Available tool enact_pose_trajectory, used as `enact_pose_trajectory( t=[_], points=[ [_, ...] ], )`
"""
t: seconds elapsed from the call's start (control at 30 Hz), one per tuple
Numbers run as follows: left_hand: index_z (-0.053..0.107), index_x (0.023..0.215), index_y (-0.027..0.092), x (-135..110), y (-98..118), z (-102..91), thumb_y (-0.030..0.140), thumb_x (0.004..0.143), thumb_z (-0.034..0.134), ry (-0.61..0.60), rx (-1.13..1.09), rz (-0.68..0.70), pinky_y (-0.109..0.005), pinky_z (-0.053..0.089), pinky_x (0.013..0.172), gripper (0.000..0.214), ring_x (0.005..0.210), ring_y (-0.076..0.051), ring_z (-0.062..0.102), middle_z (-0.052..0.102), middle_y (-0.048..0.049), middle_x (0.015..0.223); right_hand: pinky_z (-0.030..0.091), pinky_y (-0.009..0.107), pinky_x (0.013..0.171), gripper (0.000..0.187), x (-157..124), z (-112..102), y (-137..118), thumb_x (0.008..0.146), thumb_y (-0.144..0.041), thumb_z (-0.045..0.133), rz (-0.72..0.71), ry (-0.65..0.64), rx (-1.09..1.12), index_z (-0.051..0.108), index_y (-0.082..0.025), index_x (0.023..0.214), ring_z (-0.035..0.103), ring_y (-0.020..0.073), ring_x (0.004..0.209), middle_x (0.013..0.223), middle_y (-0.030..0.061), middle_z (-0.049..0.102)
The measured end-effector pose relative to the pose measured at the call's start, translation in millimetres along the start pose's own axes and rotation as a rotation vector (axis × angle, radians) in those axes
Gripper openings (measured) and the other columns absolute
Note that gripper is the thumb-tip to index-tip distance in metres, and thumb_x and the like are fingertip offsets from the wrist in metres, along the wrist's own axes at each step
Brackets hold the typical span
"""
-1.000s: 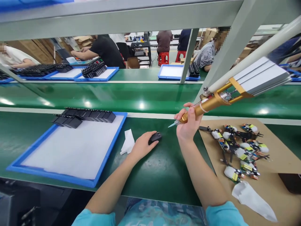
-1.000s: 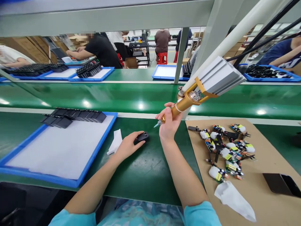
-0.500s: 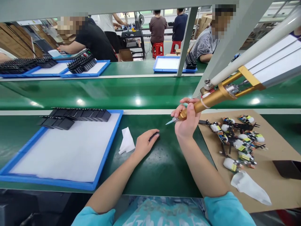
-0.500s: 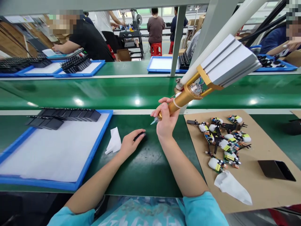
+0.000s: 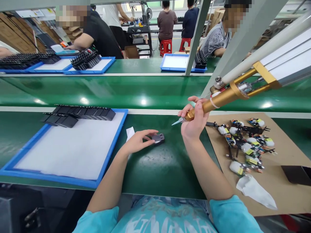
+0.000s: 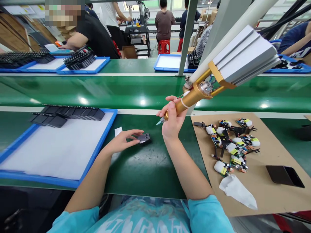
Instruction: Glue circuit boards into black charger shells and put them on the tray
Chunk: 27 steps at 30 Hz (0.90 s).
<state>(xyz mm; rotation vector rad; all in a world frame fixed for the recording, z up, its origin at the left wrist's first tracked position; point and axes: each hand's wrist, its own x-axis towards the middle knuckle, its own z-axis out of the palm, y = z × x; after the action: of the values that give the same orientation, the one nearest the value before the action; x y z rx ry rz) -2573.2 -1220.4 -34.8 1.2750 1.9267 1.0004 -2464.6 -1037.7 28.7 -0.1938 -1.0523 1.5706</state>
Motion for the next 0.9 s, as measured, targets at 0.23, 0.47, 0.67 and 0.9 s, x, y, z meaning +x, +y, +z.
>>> enact_pose_trajectory(
  t=[0.23, 0.47, 0.67, 0.9],
  points=[
    [0.056, 0.123, 0.027, 2.0, 3.4, 5.2, 0.04, 0.075, 0.067, -0.011, 0.021, 0.054, -0.036, 0.052, 0.088, 0.051, 0.109, -0.023, 0.057, 0.059, -0.0061, 0.123, 0.048, 0.024, 0.043, 0.018, -1.6, 0.4, -1.3, 0.084, -0.038, 0.051, 0.004, -0.014, 0.016, 0.041, -0.025, 0.091, 0.045, 0.0015, 0.043, 0.092, -0.0036, 0.051],
    [0.058, 0.12, 0.024, 6.2, -2.7, 9.0, 0.038, 0.084, 0.055, 0.095, 0.003, 0.022, -0.036, 0.052, 0.087, 0.039, 0.106, -0.022, 0.059, 0.062, -0.0057, 0.12, 0.049, 0.025, 0.044, 0.02, -1.6, 0.5, -0.7, 0.083, -0.04, 0.052, 0.012, -0.01, 0.01, 0.041, -0.026, 0.091, 0.045, 0.0017, 0.043, 0.091, -0.0037, 0.052],
    [0.065, 0.11, 0.023, 13.4, -10.1, 19.4, 0.037, 0.09, 0.047, 0.265, 0.074, 0.042, -0.03, 0.053, 0.076, 0.03, 0.096, -0.019, 0.062, 0.064, -0.0053, 0.116, 0.049, 0.024, 0.043, 0.018, -2.4, 0.7, -0.5, 0.084, -0.038, 0.053, 0.006, -0.024, 0.051, 0.043, -0.025, 0.091, 0.046, 0.0019, 0.043, 0.091, -0.004, 0.052],
    [0.051, 0.129, 0.027, 10.1, -6.9, 26.9, 0.048, 0.076, 0.065, 0.105, 0.345, 0.135, -0.037, 0.046, 0.098, 0.058, 0.116, -0.024, 0.055, 0.053, -0.005, 0.134, 0.049, 0.023, 0.043, 0.018, -4.0, 1.3, -0.7, 0.084, -0.038, 0.053, 0.002, -0.031, 0.059, 0.042, -0.025, 0.091, 0.046, 0.0017, 0.043, 0.091, -0.0042, 0.052]
  ],
)
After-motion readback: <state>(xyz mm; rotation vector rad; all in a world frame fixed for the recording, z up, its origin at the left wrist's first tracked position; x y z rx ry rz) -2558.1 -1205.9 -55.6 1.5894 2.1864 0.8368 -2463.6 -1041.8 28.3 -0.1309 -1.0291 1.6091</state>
